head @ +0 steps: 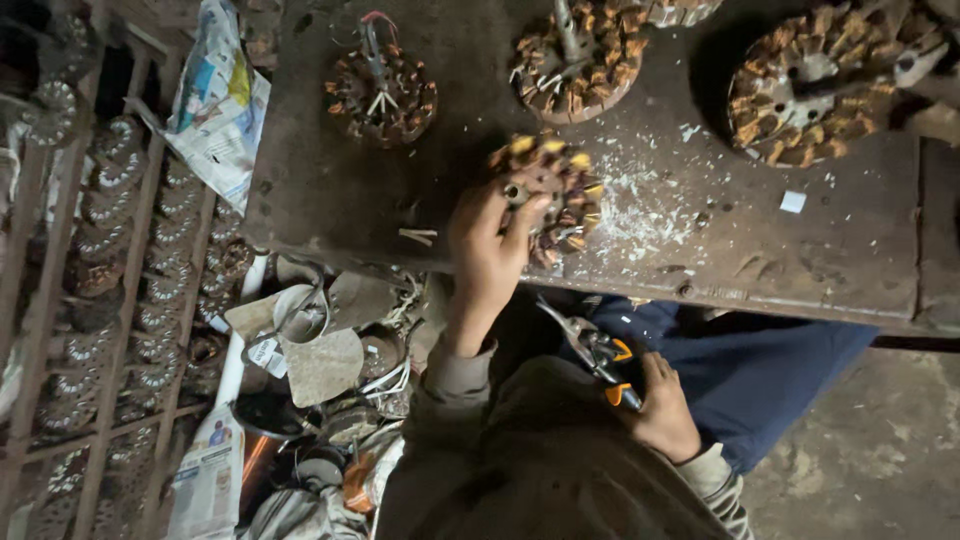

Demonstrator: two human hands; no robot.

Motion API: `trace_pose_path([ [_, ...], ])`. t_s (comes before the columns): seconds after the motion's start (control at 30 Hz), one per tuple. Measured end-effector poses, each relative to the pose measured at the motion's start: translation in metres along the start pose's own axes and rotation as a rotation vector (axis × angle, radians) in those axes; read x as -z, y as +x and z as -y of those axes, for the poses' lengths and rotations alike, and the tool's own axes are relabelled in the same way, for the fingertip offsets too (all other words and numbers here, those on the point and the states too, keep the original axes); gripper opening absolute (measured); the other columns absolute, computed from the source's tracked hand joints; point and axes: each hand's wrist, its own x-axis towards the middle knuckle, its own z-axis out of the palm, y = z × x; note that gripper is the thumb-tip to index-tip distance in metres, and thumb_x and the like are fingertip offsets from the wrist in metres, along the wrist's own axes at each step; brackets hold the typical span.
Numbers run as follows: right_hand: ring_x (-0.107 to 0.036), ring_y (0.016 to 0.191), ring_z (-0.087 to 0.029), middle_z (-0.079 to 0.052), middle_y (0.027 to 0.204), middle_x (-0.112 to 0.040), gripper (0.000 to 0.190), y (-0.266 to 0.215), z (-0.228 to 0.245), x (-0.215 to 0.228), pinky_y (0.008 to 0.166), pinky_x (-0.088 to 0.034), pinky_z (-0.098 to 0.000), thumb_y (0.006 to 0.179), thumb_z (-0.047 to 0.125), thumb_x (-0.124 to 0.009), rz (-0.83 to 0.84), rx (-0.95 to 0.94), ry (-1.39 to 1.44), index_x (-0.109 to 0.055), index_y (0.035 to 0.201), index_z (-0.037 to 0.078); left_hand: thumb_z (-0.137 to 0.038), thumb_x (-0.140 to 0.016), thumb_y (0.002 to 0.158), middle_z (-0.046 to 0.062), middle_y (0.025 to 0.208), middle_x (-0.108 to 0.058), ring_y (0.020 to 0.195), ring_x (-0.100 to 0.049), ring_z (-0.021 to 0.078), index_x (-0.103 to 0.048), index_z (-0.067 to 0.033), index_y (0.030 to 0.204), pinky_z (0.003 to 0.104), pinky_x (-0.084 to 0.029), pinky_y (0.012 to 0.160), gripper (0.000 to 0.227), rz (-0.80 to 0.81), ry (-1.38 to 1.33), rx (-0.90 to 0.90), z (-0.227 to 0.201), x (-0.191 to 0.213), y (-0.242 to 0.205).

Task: The person uses pliers to cut and remove copper wire segments from the stator of an electric motor. They rotate the stator to access different slots and continue trimming the windings.

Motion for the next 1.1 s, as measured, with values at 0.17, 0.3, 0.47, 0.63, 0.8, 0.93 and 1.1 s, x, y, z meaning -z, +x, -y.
trace_pose_path([
  [0.17,-0.053,0.115,-0.048,-0.031,0.120,-0.057,0.088,0.007,-0.021,-0.003,0.101,-0.041,-0.0498,0.050,0.015,-0.083,0.068,-0.026,-0.018,-0.049,0.127,-0.010,-0.019,-0.067,0.103,0.008,0.100,-0.077,0.085,-0.076,0.0235,-0.070,-0.0064,0.111,0.033,-0.057,0.073,0.015,-0.044,-0.034,0.172,0.013,0.023,0.036],
  [0.3,-0.044,0.128,-0.051,-0.037,0.133,-0.049,0.103,0.015,-0.024,0.013,0.107,-0.034,-0.0519,0.042,0.012,-0.082,0.179,0.046,-0.050,-0.041,0.134,-0.013,-0.027,-0.072,0.099,0.014,0.093,-0.076,0.078,-0.072,0.0334,-0.073,-0.0065,0.110,0.041,-0.052,0.065,0.023,-0.034,0.317,0.166,0.064,0.037,0.070],
  [0.47,-0.044,0.135,-0.045,-0.031,0.140,-0.050,0.107,0.028,-0.020,0.058,0.115,-0.033,-0.0469,0.043,0.013,-0.076,0.326,0.158,0.092,-0.042,0.142,-0.008,-0.034,-0.074,0.099,0.017,0.090,-0.074,0.082,-0.068,0.0421,-0.072,-0.0096,0.106,0.049,-0.052,0.071,0.025,-0.086,0.596,-0.015,0.119,0.025,0.100],
  [0.63,-0.034,0.146,-0.047,-0.034,0.153,-0.042,0.122,0.027,-0.005,0.098,0.121,-0.020,-0.0488,0.041,0.026,-0.082,0.336,0.234,0.274,-0.036,0.148,-0.010,-0.025,-0.063,0.108,0.023,0.117,-0.066,0.103,-0.066,0.0391,-0.058,-0.0086,0.136,0.044,-0.056,0.083,0.034,-0.282,0.533,-0.098,0.081,0.001,0.119],
  [0.8,-0.053,0.139,-0.038,-0.025,0.149,-0.054,0.108,0.023,0.033,0.136,0.117,-0.035,-0.0417,0.062,0.036,-0.075,0.075,0.260,0.578,-0.035,0.153,-0.006,-0.008,-0.063,0.103,0.012,0.107,-0.068,0.086,-0.068,0.0142,-0.061,-0.0026,0.128,0.029,-0.061,0.073,0.026,-0.089,-0.401,0.431,-0.034,-0.026,0.044],
  [0.93,-0.071,0.111,-0.031,-0.020,0.120,-0.069,0.083,0.039,0.070,0.153,0.098,-0.052,-0.0360,0.072,0.023,-0.082,-0.166,0.071,0.371,-0.045,0.142,-0.003,-0.016,-0.083,0.090,0.015,0.144,-0.056,0.139,-0.052,0.0233,-0.039,0.0013,0.152,0.037,-0.041,0.122,0.078,0.779,-0.957,0.306,-0.083,-0.045,-0.009],
  [1.1,-0.078,0.092,-0.030,-0.019,0.095,-0.074,0.063,0.072,0.112,0.185,0.079,-0.057,-0.0345,0.064,0.012,-0.070,-0.255,-0.065,0.214,-0.062,0.125,0.001,-0.020,-0.086,0.081,0.016,0.137,-0.058,0.137,-0.055,0.0280,-0.050,0.0005,0.133,0.040,-0.044,0.120,0.066,0.572,-0.889,0.130,-0.118,-0.091,-0.008],
])
